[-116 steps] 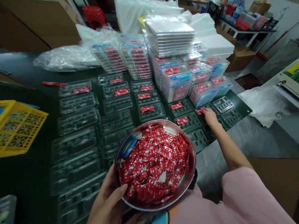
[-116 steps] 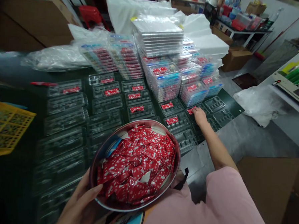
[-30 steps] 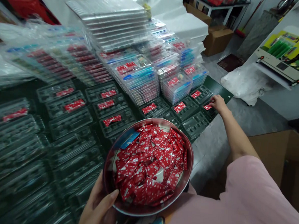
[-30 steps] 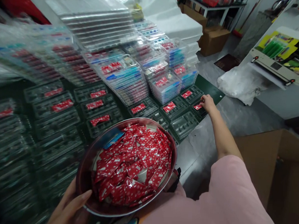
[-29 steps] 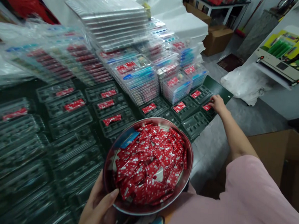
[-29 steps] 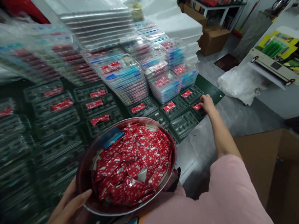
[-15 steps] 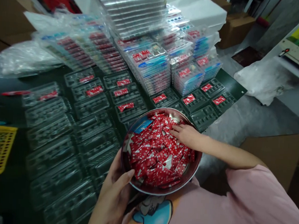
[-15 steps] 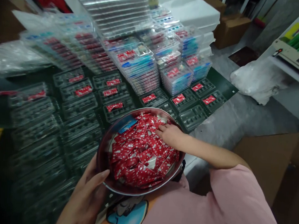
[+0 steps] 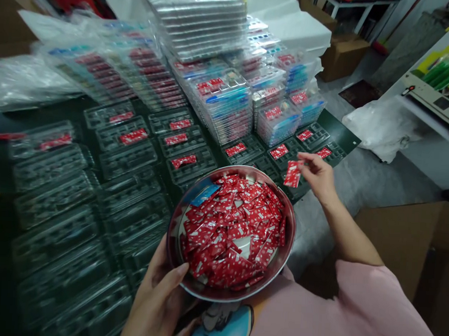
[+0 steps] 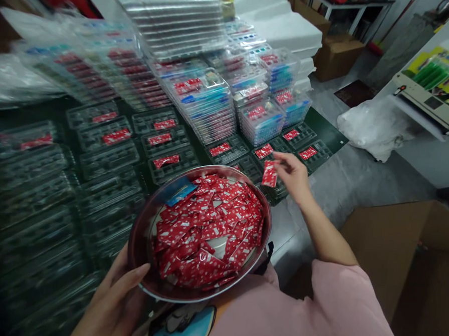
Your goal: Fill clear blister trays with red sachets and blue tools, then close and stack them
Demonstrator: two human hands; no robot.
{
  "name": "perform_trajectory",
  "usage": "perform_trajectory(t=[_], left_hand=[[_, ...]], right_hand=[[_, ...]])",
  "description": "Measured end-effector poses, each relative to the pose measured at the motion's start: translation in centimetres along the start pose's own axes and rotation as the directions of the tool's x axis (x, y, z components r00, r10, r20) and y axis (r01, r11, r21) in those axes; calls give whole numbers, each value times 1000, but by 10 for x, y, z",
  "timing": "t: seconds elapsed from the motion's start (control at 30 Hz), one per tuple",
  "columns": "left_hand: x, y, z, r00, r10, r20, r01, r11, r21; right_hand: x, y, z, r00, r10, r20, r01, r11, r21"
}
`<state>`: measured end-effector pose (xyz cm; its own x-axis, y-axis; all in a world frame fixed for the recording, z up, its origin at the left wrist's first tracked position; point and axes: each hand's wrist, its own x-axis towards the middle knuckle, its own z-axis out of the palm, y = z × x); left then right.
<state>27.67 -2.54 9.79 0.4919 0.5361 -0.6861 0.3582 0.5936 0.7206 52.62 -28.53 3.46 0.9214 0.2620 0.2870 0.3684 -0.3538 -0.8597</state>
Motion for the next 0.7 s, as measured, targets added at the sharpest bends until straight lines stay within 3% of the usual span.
perform_trajectory(t=[0.1,0.23,0.33,0.43,0.6,0.7], left_hand=[[6,-1,-6,1000,-20,-9,20,1000,-20],[5,2,-10,1000,-17,-17,17,1000,-11],[1,5,-13,1000,-8,-20,7,1000,-7],[0,8,-18,1000,-17,3,17,1000,-18],[-3,10,-28,1000,-7,5,8,999,-43],[-2,8,-37,1000,2,10,-2,998,-59]], right_hand=[[4,47,-4,968,110,-224,-130,988,-80],[-9,85,10,937,166,-306,-237,948,-212],[-18,92,18,954,117,-275,-222,895,-388],[-20,91,16,983,97,-153,-170,789,-591],[-19,82,15,985,168,-42,-128,547,-827],[-16,75,24,968,245,-62,-164,422,-892]])
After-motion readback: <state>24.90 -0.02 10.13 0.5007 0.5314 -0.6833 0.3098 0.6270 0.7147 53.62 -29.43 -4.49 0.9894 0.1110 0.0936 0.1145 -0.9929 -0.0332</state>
